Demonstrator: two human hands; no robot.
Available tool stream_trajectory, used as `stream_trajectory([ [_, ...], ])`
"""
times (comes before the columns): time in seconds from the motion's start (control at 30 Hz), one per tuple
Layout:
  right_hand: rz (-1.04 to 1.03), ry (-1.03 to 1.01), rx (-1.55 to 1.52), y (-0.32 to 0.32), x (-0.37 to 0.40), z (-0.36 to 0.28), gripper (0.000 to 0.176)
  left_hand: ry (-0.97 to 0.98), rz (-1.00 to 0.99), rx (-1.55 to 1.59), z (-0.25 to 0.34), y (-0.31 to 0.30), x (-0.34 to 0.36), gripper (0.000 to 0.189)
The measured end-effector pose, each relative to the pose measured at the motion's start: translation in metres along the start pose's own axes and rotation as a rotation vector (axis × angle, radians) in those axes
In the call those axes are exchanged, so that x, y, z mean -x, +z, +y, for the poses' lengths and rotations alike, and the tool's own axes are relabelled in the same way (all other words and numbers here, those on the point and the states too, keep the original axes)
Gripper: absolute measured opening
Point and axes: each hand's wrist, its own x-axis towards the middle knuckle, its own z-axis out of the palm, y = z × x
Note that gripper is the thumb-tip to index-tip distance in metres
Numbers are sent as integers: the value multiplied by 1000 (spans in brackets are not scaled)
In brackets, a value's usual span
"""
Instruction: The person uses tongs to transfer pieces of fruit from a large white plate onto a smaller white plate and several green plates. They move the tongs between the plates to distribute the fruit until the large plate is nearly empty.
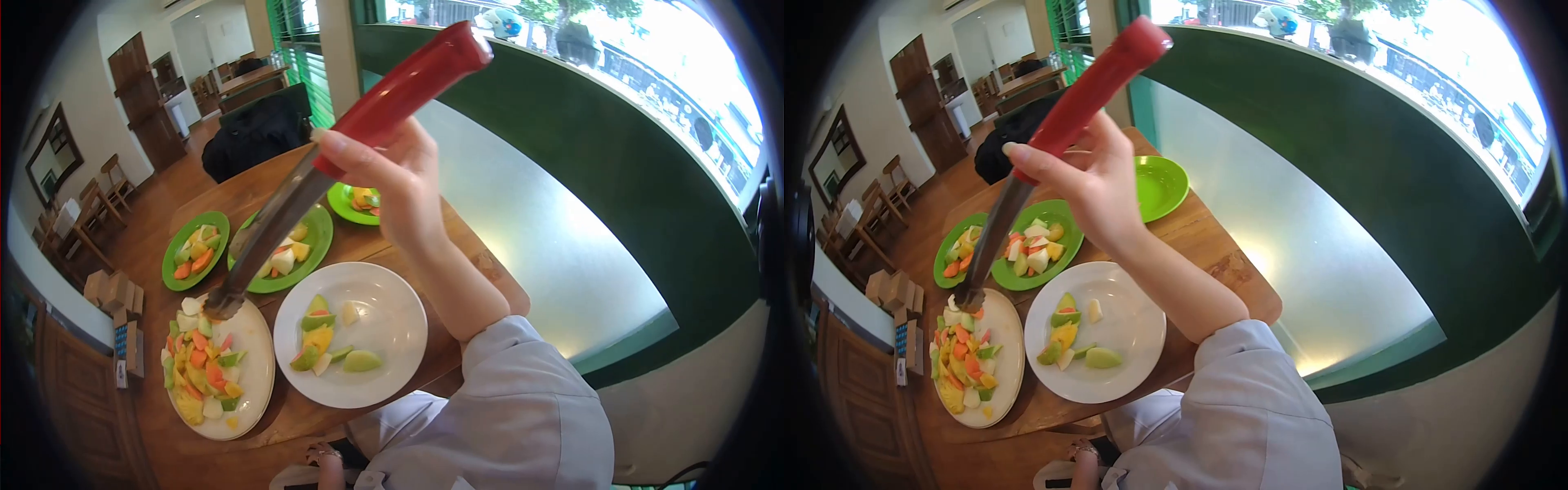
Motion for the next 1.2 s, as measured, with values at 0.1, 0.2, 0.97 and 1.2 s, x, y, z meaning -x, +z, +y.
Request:
stream_trajectory([
  [0.1,-26,-3,-14,-1,-1,0,32,-40,42,16,10,-2,-1,77],
  [0.2,-19,-7,-21,-2,-1,0,32,-37,95,52,17,-1,-9,77],
  [0.97,-211,146,208,75,0,98,21,97,21,404,-16,-23,61,98],
  [1.2,-236,319,281,123,-17,119,30,145,71,440,-18,-11,52,101],
])
